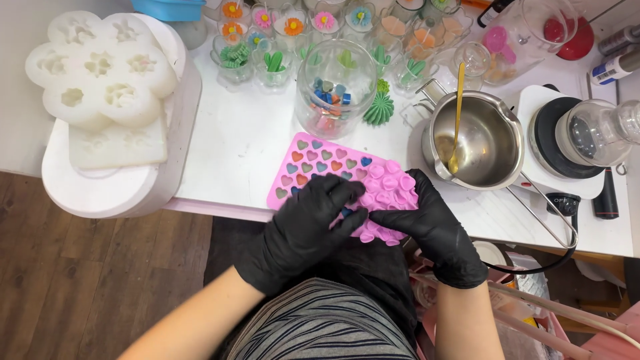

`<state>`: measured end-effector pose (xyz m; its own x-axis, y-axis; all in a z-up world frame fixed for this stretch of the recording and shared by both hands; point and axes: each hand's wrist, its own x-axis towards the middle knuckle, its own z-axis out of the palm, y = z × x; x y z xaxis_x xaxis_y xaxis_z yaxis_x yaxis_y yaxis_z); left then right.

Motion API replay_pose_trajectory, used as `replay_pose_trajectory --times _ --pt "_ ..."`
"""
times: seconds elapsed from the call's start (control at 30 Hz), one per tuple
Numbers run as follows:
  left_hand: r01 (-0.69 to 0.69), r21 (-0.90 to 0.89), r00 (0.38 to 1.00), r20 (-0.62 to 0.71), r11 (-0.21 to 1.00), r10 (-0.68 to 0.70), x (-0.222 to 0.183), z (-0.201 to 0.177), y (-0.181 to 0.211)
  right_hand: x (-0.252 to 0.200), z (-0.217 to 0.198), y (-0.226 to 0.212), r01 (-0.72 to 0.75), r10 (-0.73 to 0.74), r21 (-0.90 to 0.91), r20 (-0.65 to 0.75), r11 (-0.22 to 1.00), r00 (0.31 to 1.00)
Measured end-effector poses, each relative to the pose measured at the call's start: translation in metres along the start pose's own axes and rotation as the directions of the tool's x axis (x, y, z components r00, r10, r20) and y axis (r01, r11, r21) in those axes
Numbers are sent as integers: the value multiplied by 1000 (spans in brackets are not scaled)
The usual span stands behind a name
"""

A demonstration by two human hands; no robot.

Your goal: Remove small wax heart shapes from a silicone mold and place them into a glass jar.

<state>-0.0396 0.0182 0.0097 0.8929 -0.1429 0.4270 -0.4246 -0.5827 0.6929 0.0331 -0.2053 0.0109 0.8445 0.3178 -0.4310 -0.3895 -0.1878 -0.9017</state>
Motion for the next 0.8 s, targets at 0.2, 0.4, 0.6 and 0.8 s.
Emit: replay_pose_trajectory --times 0.2,0.4,0.6,0.8 --pt "-72 -61 995 -81 996 67 -12 16 6 1 2 4 1 -2 50 12 999 1000" --pt "-15 -63 994 -105 998 8 -14 25 -1 4 5 9 47 -52 177 21 983 998" --pt "-146 63 977 -150 987 154 -20 27 -11 7 3 5 -42 18 288 83 957 996" --pt "27 -80 992 -121 996 -36 -4 8 5 8 -2 0 -121 81 382 118 916 990"
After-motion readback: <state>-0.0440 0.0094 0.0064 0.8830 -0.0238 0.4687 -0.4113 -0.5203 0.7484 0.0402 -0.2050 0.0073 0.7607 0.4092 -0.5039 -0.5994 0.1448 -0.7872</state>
